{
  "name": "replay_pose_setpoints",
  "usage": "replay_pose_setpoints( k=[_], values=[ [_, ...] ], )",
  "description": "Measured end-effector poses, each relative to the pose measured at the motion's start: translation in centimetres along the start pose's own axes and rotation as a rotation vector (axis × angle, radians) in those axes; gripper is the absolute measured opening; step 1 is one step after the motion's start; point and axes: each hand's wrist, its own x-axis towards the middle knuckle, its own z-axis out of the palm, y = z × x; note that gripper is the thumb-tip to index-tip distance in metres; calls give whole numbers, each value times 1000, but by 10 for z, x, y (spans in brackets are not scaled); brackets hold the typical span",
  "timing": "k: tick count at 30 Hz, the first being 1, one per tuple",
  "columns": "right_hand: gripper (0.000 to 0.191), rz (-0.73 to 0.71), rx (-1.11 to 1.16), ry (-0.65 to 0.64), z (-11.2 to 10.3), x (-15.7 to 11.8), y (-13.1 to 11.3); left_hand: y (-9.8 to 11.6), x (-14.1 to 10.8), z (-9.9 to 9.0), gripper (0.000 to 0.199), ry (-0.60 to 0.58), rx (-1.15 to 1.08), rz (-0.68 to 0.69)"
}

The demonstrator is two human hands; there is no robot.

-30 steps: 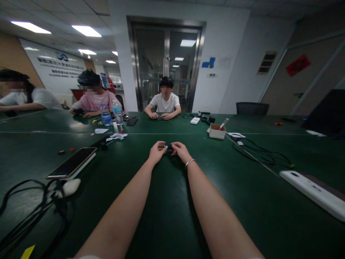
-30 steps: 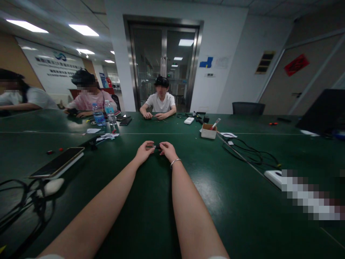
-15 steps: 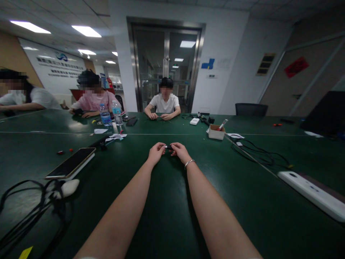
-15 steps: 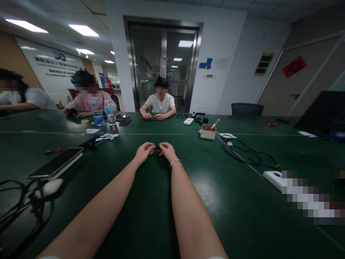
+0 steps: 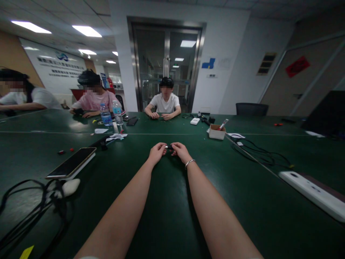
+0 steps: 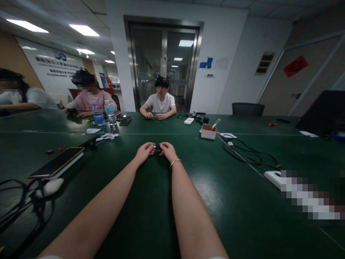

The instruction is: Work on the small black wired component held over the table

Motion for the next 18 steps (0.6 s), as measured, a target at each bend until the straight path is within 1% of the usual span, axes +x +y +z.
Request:
replay_pose_setpoints(
  k=[4, 8, 11, 15, 18],
  values=[
    [10, -3, 3, -2, 0, -1, -1, 1, -1, 0, 29, 19, 30, 13],
    [9, -6, -3, -3, 1, -2, -2, 1, -1, 0, 22, 4, 37, 0],
    [8, 2, -8, 5, 2, -2, -3, 1, 0, 0, 22, 15, 28, -7],
    [9, 17, 1, 7, 2, -2, -4, 0, 0, 1, 24, -12, 23, 16],
    [10, 9, 2, 5, 2, -2, -3, -2, 1, 1, 20, -10, 20, 15]
  ],
)
